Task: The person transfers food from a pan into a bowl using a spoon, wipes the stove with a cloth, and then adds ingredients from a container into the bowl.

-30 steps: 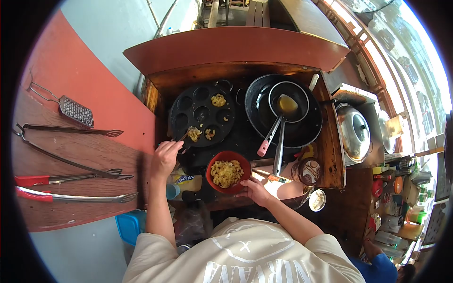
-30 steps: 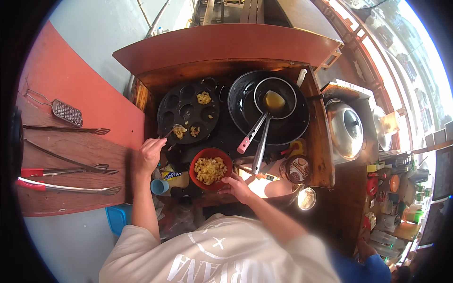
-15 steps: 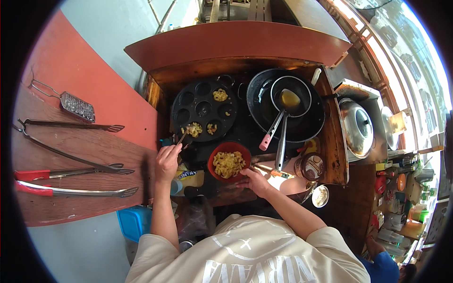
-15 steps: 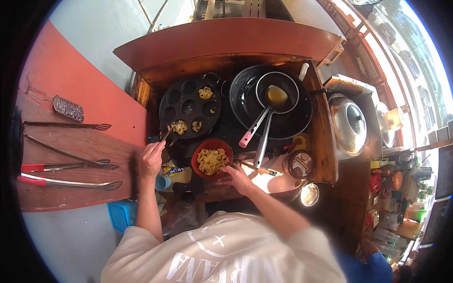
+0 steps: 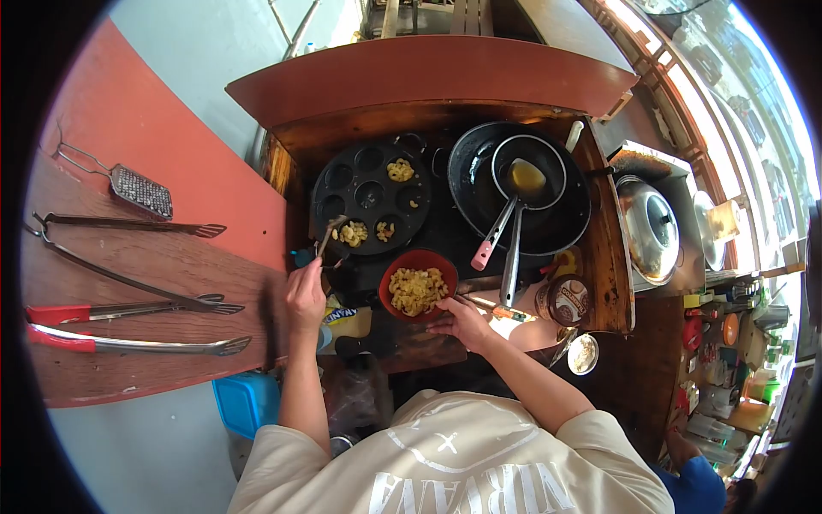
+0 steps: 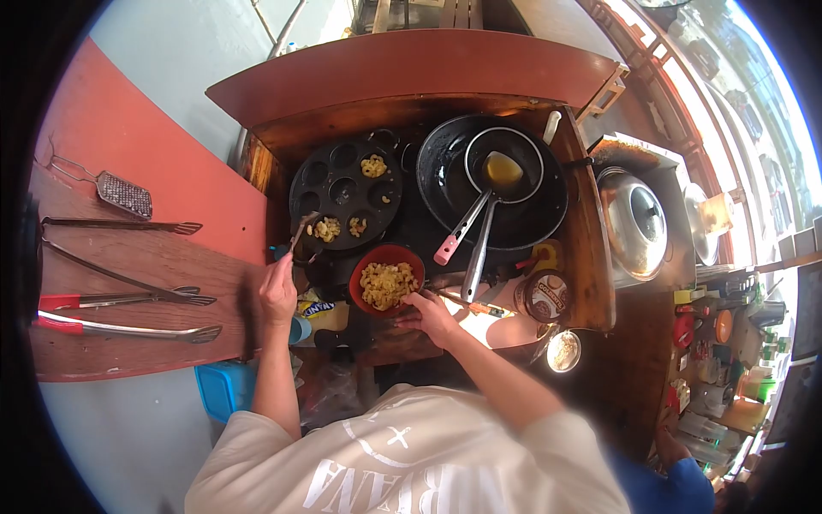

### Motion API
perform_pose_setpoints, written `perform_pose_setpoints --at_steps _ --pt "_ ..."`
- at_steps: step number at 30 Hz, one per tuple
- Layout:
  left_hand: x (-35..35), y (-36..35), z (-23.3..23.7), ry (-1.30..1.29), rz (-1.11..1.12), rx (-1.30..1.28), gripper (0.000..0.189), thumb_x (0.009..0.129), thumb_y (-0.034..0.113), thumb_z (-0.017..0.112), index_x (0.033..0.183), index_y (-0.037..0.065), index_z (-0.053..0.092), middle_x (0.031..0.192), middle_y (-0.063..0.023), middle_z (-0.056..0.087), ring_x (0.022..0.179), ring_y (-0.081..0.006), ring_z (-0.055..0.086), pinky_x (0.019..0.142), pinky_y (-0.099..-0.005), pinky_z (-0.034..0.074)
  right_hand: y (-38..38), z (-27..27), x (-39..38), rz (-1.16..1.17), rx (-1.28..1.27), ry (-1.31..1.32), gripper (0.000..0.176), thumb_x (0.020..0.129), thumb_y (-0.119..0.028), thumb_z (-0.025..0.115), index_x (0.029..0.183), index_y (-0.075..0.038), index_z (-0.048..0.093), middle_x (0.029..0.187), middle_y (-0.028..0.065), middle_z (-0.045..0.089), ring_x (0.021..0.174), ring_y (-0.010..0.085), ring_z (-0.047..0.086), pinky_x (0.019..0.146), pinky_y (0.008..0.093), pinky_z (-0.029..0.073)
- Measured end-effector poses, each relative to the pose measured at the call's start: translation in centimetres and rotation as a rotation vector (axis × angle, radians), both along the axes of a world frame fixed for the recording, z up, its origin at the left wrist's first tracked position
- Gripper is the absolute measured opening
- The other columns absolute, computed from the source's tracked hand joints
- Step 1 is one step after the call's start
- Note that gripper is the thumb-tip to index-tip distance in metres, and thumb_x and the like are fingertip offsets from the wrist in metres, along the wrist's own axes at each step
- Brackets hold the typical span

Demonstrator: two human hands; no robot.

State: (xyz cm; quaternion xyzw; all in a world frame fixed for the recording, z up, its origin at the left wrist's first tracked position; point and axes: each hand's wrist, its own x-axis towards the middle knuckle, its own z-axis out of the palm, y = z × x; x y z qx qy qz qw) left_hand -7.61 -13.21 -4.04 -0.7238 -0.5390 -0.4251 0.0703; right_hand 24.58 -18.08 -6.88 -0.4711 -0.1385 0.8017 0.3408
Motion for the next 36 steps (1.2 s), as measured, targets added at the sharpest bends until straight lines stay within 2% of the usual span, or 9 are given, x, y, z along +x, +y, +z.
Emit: perform_pose_setpoints --at_steps 3,11,14,21,24,26,27,29,36 --pt "0.2 -1.9 -1.6 -0.074 0.163 -0.077 0.019 0.090 -0.003 0.064 0.109 0.000 0.069 0.089 -0.0149 0.069 0.080 -0.0311 0.067 0.070 -0.0404 0.055 -0.2 -0.6 0.1 -0.009 0.003 0.016 0.045 0.093 -0.018 0.058 0.130 0.003 0.045 0.117 0.0180 0.061 0.095 0.0304 0.066 0.089 0.0424 0.057" --pt "1.4 0.0 -1.0 0.028 -0.003 0.039 0.020 0.088 -0.003 0.066 0.108 -0.001 0.068 0.089 -0.0135 0.070 0.080 -0.0313 0.066 0.070 -0.0396 0.054 -0.2 -0.3 0.2 -0.001 -0.005 0.022 0.049 0.092 -0.021 0.063 0.130 0.003 0.044 0.118 0.0168 0.058 0.092 0.0283 0.067 0.084 0.0397 0.059" --pt "0.8 0.7 -1.2 0.091 -0.063 -0.045 0.020 0.088 -0.003 0.066 0.108 -0.001 0.068 0.090 -0.0138 0.070 0.082 -0.0317 0.066 0.071 -0.0399 0.054 0.0 -0.3 0.2 -0.007 0.026 0.014 0.048 0.092 -0.021 0.062 0.130 0.003 0.044 0.118 0.0171 0.059 0.092 0.0279 0.067 0.084 0.0396 0.059" --pt "1.5 0.3 -2.0 0.043 0.007 -0.051 0.019 0.090 0.000 0.065 0.109 -0.001 0.068 0.091 -0.0157 0.069 0.080 -0.0321 0.066 0.070 -0.0408 0.054 0.3 0.1 0.4 0.006 -0.004 -0.018 0.049 0.093 -0.021 0.062 0.132 0.004 0.044 0.119 0.0170 0.058 0.090 0.0274 0.067 0.084 0.0385 0.059" --pt "1.8 0.1 -3.3 -0.067 0.123 -0.070 0.017 0.094 0.004 0.063 0.109 0.000 0.069 0.081 -0.0162 0.068 0.068 -0.0294 0.065 0.063 -0.0386 0.053 0.6 0.7 0.5 0.022 0.011 -0.034 0.050 0.093 -0.021 0.062 0.132 0.004 0.043 0.118 0.0169 0.058 0.090 0.0267 0.067 0.085 0.0377 0.059" --pt "2.6 -1.0 -4.0 -0.432 0.253 -0.245 0.018 0.097 0.009 0.060 0.110 0.001 0.069 0.069 -0.0139 0.065 0.058 -0.0229 0.063 0.057 -0.0355 0.051 0.9 0.9 0.3 0.029 0.028 -0.035 0.051 0.093 -0.021 0.062 0.133 0.004 0.042 0.117 0.0170 0.058 0.091 0.0264 0.067 0.085 0.0373 0.059" --pt "2.9 -1.3 -4.5 -0.433 0.254 -0.245 0.018 0.097 0.009 0.060 0.110 0.001 0.069 0.069 -0.0139 0.065 0.058 -0.0229 0.063 0.057 -0.0355 0.051 1.0 0.9 0.1 0.018 0.017 -0.049 0.048 0.093 -0.020 0.060 0.131 0.005 0.044 0.119 0.0174 0.058 0.094 0.0281 0.066 0.087 0.0393 0.058" --pt "3.5 -1.8 -5.4 -0.557 0.269 -0.305 0.023 0.100 0.013 0.056 0.115 0.000 0.068 0.067 -0.0053 0.063 0.056 -0.0079 0.056 0.052 -0.0271 0.046 1.3 1.0 0.0 0.006 0.002 -0.063 0.045 0.094 -0.019 0.059 0.130 0.005 0.046 0.120 0.0178 0.058 0.097 0.0298 0.066 0.088 0.0413 0.058" --pt "5.9 -0.9 -3.7 -0.978 0.273 -0.466 0.025 0.101 0.018 0.057 0.110 -0.004 0.068 0.066 -0.0036 0.063 0.053 -0.0081 0.055 0.051 -0.0238 0.044 1.8 2.1 -0.4 0.006 0.024 -0.037 0.050 0.093 -0.023 0.062 0.132 0.004 0.044 0.116 0.0158 0.058 0.090 0.0252 0.066 0.085 0.0375 0.058"
